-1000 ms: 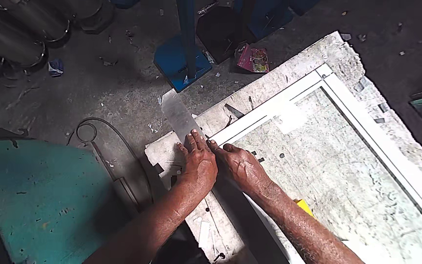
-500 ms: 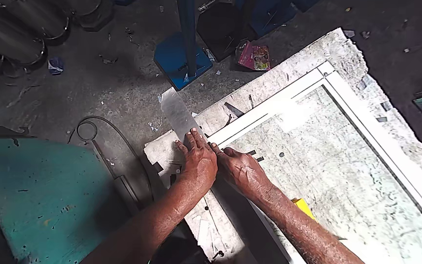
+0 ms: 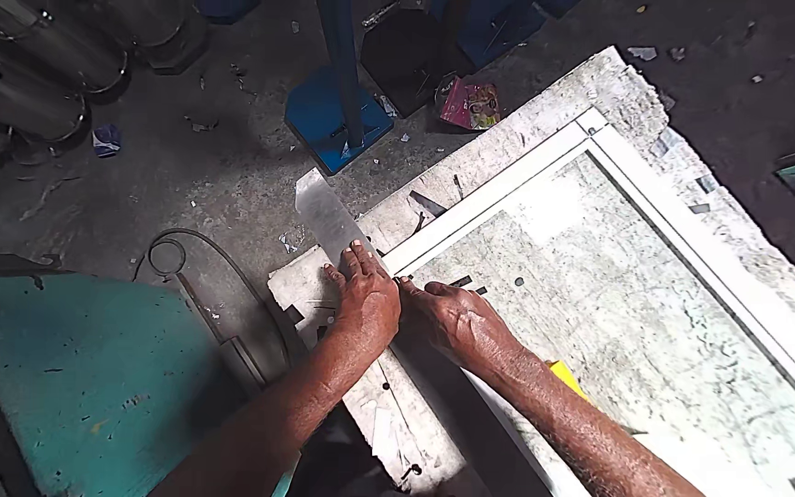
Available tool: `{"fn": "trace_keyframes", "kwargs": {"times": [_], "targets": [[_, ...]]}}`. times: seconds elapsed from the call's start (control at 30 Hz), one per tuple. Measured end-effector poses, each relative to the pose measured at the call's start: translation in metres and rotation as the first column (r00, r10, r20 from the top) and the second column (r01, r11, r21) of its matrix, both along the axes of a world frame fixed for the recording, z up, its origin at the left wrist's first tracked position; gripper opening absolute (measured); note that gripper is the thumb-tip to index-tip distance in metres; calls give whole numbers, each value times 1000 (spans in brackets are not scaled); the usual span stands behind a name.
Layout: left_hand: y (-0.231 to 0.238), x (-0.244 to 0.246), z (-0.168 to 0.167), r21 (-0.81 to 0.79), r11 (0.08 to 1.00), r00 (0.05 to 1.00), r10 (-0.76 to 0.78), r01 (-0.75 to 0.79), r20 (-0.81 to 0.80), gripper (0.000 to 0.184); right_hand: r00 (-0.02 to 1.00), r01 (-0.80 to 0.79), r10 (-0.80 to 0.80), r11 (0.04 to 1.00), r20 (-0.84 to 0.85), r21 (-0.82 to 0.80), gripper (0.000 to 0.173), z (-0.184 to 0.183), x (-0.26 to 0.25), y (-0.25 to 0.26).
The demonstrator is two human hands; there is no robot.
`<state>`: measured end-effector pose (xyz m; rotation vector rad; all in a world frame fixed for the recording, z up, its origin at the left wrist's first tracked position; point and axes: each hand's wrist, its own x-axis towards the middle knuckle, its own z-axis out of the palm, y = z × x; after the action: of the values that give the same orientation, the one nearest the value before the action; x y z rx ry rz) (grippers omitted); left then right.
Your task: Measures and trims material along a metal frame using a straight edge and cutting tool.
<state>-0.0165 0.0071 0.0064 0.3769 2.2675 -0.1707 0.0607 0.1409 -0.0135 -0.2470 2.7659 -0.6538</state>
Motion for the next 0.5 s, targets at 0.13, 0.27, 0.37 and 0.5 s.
{"fn": "trace_keyframes", "kwargs": {"times": [0.13, 0.27, 0.37, 0.5], "targets": [[-9, 2, -1, 3, 999, 998, -49, 49, -47, 107, 933, 256, -295, 947, -208, -196, 42, 7, 33, 13], [-52, 5, -19, 176, 955, 926, -170, 240, -336, 116, 862, 453, -489, 861, -132, -230, 37, 0, 94, 14], [-93, -14, -43, 355, 853, 866, -197, 382, -459, 126, 859, 485, -507, 851, -74, -200, 58, -17, 142, -2], [-110, -60, -59, 457, 713, 821, -303, 532, -484, 127, 864, 488, -495, 868, -87, -91, 90, -31, 167, -26]]}}
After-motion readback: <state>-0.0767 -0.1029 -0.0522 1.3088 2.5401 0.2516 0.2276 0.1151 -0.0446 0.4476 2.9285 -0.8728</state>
